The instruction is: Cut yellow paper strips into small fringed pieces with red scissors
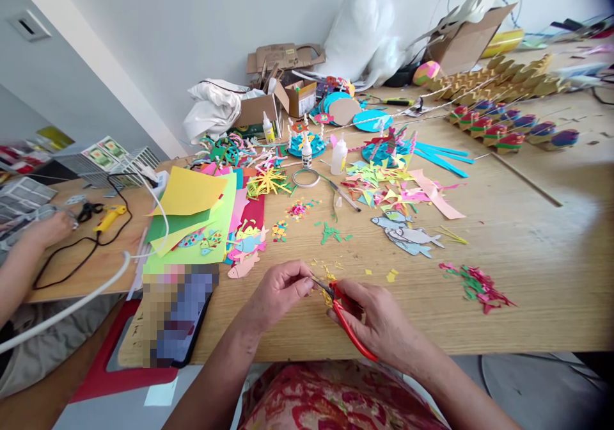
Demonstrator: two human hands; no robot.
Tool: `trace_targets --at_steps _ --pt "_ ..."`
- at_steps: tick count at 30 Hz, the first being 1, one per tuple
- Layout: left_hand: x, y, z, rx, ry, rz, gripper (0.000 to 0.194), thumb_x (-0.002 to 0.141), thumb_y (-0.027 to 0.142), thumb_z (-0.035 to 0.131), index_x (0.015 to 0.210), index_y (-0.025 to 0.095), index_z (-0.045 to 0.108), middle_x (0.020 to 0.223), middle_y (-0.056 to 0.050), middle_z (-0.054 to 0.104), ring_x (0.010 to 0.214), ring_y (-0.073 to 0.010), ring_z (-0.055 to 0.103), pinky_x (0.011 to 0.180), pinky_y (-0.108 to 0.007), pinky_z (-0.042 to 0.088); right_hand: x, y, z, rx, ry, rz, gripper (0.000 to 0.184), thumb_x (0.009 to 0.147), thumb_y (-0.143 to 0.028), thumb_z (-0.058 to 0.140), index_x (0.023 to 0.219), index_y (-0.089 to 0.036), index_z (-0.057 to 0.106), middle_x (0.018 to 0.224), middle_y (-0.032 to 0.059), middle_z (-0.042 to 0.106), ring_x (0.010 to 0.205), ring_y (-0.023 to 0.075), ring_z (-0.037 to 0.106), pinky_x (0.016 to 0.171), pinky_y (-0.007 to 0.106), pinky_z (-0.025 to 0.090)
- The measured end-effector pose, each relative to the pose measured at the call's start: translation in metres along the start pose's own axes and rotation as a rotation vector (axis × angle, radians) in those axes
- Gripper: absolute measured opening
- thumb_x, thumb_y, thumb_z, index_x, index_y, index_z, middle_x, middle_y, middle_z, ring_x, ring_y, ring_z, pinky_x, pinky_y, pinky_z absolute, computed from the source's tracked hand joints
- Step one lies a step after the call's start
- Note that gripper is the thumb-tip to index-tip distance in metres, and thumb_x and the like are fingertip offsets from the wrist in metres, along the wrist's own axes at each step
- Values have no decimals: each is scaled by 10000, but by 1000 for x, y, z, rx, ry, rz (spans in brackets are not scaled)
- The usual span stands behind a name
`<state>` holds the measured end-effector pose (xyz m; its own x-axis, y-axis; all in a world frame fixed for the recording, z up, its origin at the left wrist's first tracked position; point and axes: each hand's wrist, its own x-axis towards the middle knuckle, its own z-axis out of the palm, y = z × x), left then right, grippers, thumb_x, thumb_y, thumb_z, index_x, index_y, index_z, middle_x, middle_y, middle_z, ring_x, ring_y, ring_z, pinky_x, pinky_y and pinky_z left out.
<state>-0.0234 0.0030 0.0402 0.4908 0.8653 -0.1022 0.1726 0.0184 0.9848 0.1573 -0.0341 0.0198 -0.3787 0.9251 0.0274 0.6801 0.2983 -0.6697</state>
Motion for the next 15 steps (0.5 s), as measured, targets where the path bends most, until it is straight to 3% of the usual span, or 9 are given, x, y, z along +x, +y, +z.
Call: trace_targets --at_steps 15 --pt "-1 3 -4 99 -38 -43 152 751 228 485 635 139 525 592 20 444 591 -98 393 560 -198 312 -2 8 2 -145 26 -53 266 833 -344 425 645 -183 525 518 8 549 458 116 482 459 209 264"
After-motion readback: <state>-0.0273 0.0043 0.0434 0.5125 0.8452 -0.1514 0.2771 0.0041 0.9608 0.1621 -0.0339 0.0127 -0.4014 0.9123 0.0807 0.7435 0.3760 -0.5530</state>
